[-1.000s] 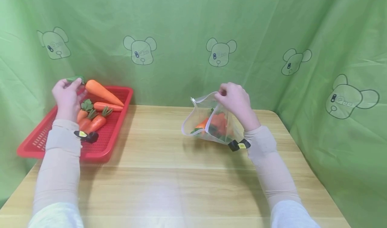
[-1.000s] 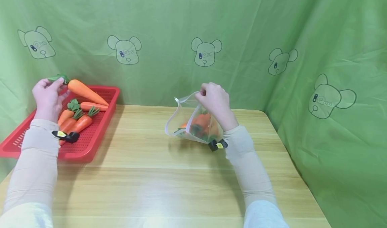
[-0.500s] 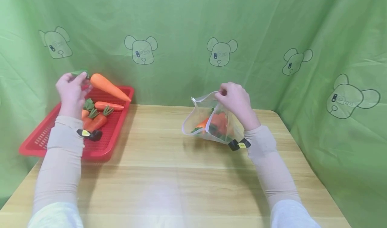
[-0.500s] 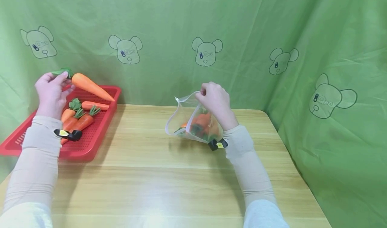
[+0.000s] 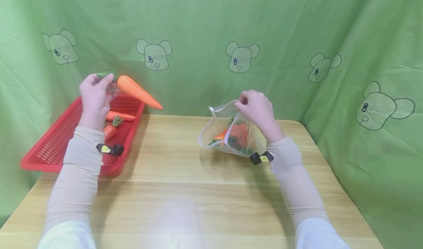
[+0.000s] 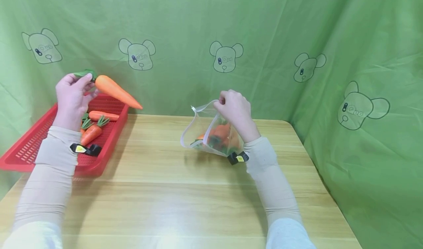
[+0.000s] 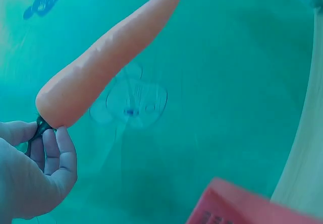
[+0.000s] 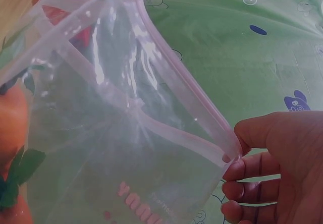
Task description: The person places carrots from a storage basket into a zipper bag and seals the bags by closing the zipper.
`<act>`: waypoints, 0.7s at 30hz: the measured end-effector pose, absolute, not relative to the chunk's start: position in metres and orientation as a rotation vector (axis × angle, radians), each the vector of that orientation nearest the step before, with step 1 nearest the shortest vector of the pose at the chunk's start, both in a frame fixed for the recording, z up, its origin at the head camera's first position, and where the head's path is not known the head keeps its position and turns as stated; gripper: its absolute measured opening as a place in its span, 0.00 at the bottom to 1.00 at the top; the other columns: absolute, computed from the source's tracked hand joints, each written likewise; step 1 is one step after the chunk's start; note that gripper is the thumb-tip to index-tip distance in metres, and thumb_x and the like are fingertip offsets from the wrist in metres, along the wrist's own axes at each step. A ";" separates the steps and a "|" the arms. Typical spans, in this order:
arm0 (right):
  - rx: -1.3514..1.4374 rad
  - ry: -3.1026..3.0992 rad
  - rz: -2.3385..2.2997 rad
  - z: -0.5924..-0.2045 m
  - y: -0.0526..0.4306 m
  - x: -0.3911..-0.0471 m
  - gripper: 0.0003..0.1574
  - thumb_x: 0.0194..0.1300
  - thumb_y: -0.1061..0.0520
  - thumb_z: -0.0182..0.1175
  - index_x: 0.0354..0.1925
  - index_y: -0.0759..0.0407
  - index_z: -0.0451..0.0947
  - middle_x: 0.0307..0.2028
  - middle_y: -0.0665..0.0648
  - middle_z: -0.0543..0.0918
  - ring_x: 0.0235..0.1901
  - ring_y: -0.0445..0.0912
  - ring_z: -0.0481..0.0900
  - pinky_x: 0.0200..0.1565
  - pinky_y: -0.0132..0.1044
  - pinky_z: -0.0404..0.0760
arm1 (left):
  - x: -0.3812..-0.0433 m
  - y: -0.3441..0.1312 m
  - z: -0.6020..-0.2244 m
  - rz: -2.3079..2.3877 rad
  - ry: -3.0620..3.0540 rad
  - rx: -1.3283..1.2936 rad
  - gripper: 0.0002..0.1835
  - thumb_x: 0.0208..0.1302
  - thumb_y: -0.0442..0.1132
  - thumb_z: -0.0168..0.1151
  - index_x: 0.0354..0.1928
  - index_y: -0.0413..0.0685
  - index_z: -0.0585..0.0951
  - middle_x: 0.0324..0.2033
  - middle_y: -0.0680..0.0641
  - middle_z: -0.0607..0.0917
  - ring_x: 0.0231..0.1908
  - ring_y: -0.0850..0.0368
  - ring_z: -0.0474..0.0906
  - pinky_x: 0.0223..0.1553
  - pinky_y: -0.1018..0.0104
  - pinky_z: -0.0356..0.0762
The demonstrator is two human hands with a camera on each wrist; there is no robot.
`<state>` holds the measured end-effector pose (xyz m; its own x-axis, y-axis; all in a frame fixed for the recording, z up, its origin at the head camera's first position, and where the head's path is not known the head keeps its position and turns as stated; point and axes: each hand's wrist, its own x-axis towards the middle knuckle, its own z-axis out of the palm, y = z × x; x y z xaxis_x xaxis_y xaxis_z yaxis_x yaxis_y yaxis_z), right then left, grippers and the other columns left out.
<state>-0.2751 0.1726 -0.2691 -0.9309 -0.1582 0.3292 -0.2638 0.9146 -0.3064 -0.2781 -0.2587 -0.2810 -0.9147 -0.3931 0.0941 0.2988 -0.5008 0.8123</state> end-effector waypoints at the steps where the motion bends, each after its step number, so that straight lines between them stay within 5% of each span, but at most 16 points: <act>1: 0.313 -2.776 0.504 -0.269 0.173 -0.275 0.10 0.60 0.52 0.54 0.25 0.55 0.75 0.29 0.56 0.77 0.30 0.50 0.72 0.27 0.39 0.68 | -0.278 -0.254 -0.281 -2.417 -1.285 0.126 0.10 0.56 0.30 0.70 0.34 0.43 0.77 0.28 0.48 0.84 0.24 0.59 0.82 0.26 0.66 0.81; 21: 0.304 -2.782 0.506 -0.270 0.173 -0.276 0.10 0.59 0.52 0.54 0.25 0.55 0.74 0.30 0.56 0.77 0.31 0.50 0.72 0.27 0.39 0.67 | -0.283 -0.169 -0.290 -2.449 -1.440 0.063 0.08 0.58 0.29 0.68 0.35 0.45 0.78 0.33 0.51 0.85 0.29 0.60 0.83 0.29 0.68 0.83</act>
